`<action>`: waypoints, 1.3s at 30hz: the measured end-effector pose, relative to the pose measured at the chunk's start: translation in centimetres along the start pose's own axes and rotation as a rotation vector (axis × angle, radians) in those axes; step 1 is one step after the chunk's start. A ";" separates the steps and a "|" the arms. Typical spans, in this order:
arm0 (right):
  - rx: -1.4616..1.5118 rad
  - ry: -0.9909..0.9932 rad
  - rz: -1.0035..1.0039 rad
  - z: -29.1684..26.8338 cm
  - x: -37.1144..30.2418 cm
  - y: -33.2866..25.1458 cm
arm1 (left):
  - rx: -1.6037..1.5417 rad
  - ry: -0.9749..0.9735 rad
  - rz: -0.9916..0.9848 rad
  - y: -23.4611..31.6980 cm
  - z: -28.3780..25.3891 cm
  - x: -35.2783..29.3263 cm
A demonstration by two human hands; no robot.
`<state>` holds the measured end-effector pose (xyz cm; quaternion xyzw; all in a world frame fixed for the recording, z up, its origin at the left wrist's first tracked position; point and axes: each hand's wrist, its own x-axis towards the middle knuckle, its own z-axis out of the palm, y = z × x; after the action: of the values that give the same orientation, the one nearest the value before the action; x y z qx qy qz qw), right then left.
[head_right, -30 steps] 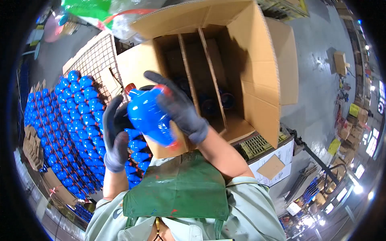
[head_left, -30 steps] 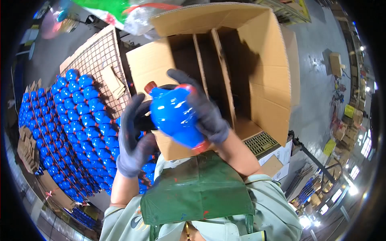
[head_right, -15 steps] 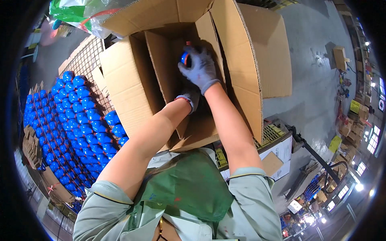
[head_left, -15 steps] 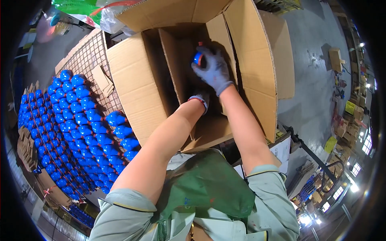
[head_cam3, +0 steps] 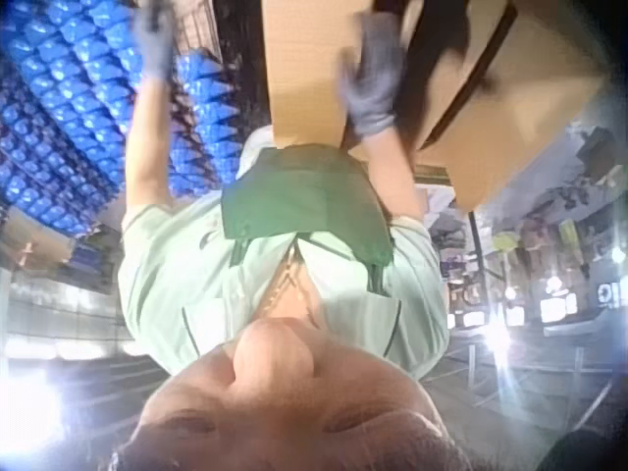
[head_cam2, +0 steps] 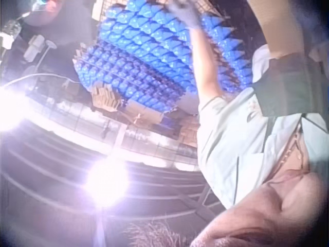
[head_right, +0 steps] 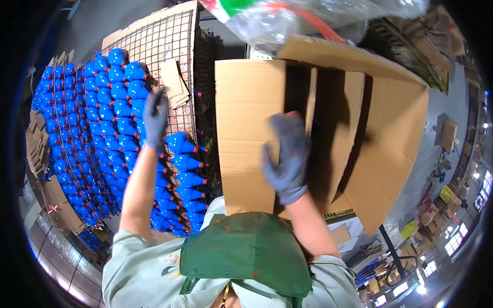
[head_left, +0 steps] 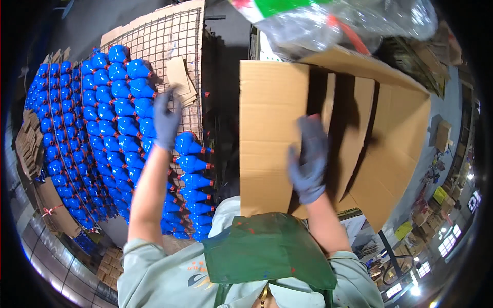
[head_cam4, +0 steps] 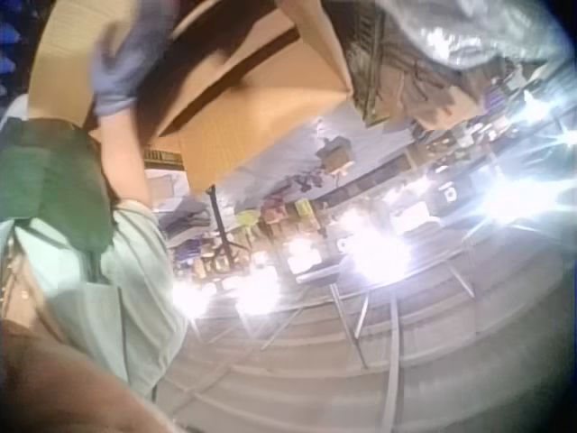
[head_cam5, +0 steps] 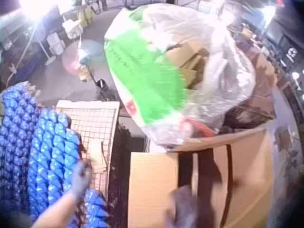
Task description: The person opens a cardboard box and places cardboard partitions inside to create a grid. They then pick up blue plastic items from a stack on a pallet and place them into the grid slots until the box is full, finally lifting the box.
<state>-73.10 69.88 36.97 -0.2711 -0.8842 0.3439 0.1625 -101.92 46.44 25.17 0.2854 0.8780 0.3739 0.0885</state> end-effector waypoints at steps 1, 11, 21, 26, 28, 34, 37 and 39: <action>-0.102 -0.141 -0.026 1.8 -0.3 -2.2 | -0.085 0.119 0.017 -4.7 -1.0 3.6; -0.591 -0.279 -0.049 5.0 1.4 -3.0 | 0.954 -0.145 -0.678 -18.8 -0.8 18.9; -0.393 -0.158 -0.065 3.5 0.9 -2.8 | -1.245 -0.245 -0.642 -0.9 -6.3 3.0; 0.958 0.177 0.226 -1.8 -0.2 -4.4 | -1.026 -0.374 -0.248 23.9 -2.1 -4.3; 1.292 0.146 0.345 -6.3 -1.4 -1.9 | -1.353 -0.623 -0.309 27.8 0.9 -5.5; 2.036 0.424 0.255 -20.4 -6.3 5.1 | 0.076 -0.833 1.101 40.2 19.4 -8.8; 1.362 0.302 0.444 -21.6 -6.4 7.2 | 0.904 -1.432 0.885 38.7 31.6 -16.4; 1.531 0.265 0.498 -21.3 -6.8 9.1 | 0.955 -1.370 0.827 35.0 36.2 -18.3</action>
<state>-54.20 82.52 45.10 -0.3118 -0.2915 0.8439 0.3250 -58.27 77.53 23.36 0.7401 0.5236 -0.2749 0.3203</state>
